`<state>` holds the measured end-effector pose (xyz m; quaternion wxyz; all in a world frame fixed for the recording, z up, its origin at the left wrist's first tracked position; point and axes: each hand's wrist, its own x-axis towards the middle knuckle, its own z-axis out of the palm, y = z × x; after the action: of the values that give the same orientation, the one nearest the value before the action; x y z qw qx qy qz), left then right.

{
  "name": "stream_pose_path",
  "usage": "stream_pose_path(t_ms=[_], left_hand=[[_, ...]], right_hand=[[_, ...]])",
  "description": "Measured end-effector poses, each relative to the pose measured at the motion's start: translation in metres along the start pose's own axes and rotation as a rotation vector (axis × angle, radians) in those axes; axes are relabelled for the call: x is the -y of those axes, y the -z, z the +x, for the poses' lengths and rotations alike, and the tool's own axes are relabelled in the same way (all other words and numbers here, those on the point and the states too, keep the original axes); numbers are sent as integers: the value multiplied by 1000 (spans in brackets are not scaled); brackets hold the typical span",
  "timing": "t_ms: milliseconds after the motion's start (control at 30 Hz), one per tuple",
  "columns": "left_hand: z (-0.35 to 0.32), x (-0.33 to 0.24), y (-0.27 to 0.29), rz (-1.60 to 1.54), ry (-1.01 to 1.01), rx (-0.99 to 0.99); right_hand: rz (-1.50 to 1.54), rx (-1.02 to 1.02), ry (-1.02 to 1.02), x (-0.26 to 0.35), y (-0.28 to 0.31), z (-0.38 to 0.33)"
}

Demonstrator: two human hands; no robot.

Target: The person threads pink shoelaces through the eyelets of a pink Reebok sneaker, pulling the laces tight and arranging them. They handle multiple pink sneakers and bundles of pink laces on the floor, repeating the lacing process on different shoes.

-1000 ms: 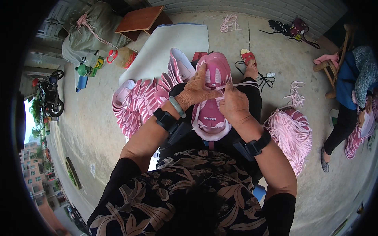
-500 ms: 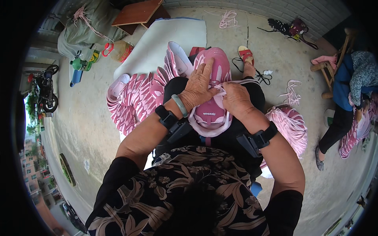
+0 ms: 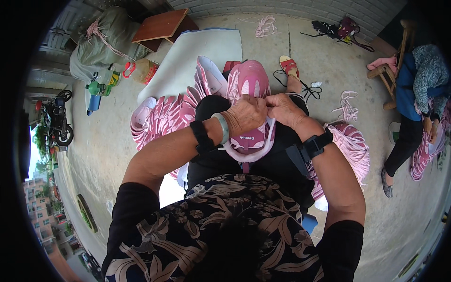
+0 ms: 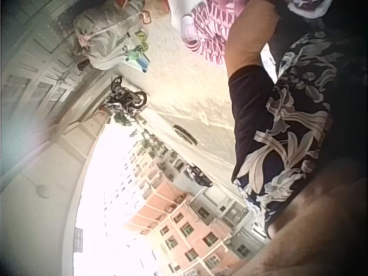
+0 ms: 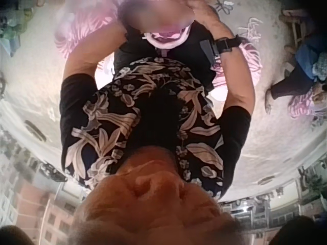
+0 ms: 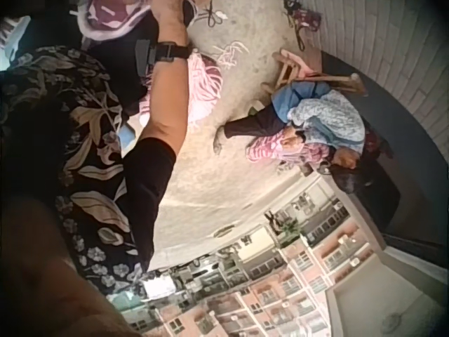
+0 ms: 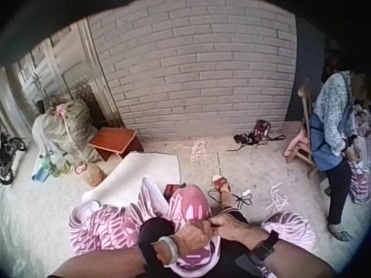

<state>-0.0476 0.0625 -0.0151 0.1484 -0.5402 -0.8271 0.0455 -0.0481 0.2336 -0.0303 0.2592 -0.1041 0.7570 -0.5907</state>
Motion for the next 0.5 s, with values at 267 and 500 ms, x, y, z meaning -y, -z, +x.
stream_pose_path(t_ms=[267, 500], left_hand=[[-46, -2, 48, -421, 278, 50], [-362, 44, 73, 8, 1342, 504]], right_hand=[[202, -177, -72, -1, -10, -19], [-130, -506, 130, -16, -39, -12]])
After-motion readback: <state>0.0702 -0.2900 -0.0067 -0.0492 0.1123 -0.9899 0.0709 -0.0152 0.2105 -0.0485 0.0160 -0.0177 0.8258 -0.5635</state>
